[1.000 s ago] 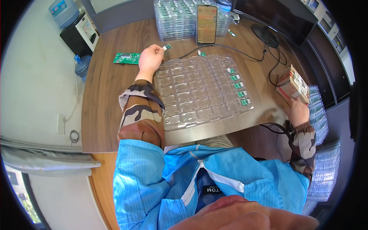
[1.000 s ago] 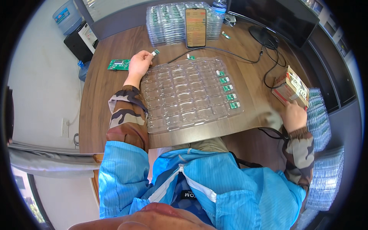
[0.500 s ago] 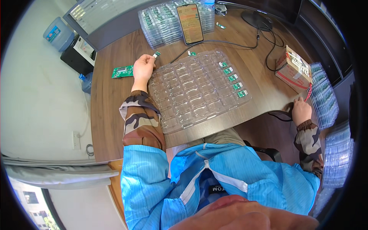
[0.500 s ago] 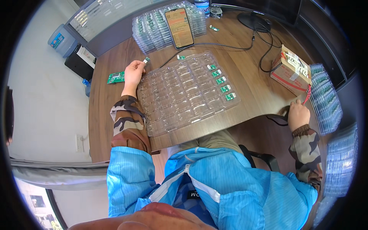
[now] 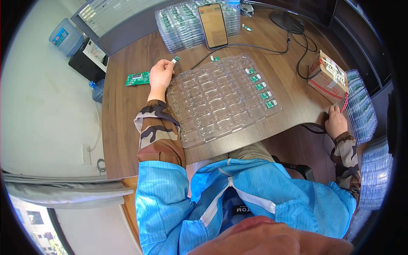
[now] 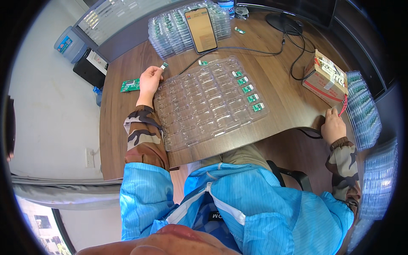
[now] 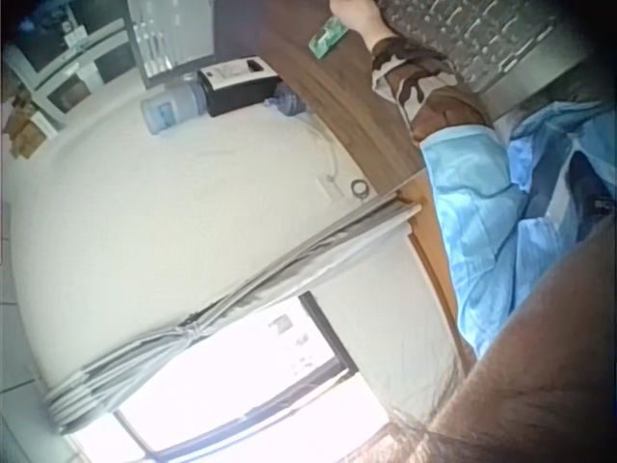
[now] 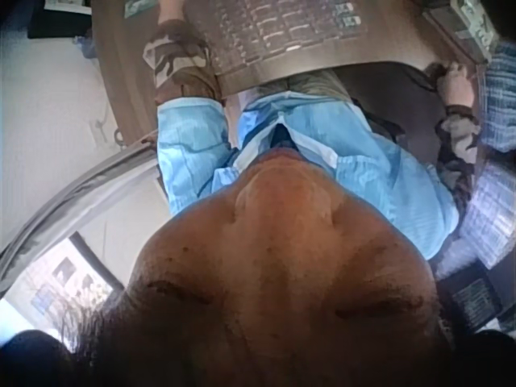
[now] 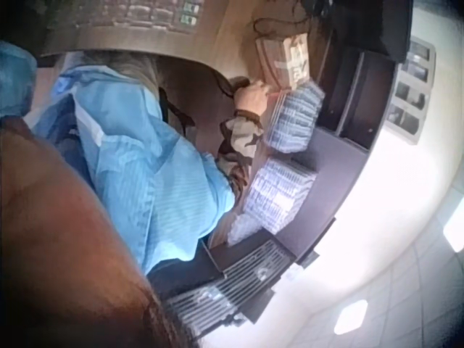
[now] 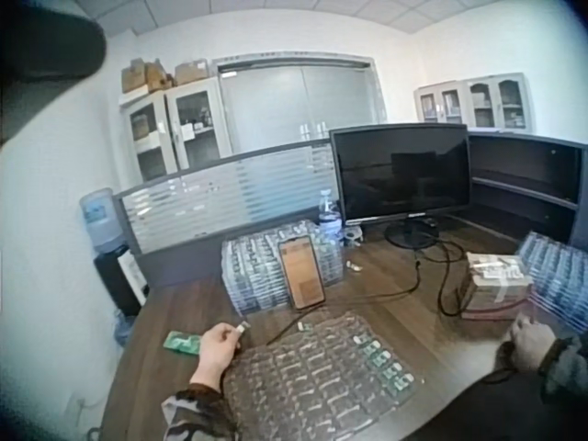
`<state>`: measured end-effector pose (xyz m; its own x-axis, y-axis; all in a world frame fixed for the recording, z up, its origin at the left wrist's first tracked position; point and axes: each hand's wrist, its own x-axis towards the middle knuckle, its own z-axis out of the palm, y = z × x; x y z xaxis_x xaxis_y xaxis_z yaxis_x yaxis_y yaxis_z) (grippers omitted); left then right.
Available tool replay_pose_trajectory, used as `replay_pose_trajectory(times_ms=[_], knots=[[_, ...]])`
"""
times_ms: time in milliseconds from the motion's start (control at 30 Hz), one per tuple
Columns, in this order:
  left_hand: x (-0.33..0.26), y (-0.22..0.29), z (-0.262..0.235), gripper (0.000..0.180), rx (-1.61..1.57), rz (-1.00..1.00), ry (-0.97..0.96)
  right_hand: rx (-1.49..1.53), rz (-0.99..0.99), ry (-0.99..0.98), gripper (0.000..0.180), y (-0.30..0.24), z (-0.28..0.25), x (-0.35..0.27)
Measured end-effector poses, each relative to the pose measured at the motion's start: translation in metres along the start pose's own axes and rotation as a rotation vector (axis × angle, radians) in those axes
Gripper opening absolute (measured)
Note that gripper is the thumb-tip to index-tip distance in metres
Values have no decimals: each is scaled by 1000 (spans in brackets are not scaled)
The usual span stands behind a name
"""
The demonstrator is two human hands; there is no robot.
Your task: Arranging small green electronic components into specific slots in a plastic tray.
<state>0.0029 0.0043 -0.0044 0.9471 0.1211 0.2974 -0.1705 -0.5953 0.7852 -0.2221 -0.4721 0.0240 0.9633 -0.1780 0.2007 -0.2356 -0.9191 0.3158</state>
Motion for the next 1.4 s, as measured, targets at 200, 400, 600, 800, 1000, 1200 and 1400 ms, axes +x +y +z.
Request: replay_pose_trajectory(times_ms=[200, 400, 600, 800, 1000, 1200, 1400], knots=[[0, 3, 1, 14, -33, 8, -6, 44, 14, -57, 21, 12, 5, 1], [-1, 6, -2, 14, -28, 13, 6, 77, 9, -47, 17, 7, 0, 2], [-2, 6, -1, 14, -32, 19, 3, 70, -10, -55, 15, 12, 5, 0], [0, 2, -2, 15, 1, 21, 2, 275, -48, -99, 22, 21, 2, -7], [0, 4, 1, 14, -51, 21, -6, 214, 7, -186, 23, 29, 22, 1], [2, 2, 7, 17, -43, 13, -7, -98, -50, -182, 31, 6, -38, 10], [-3, 0, -5, 17, -45, 17, 18, 168, -380, 272, 15, -90, -109, 84]])
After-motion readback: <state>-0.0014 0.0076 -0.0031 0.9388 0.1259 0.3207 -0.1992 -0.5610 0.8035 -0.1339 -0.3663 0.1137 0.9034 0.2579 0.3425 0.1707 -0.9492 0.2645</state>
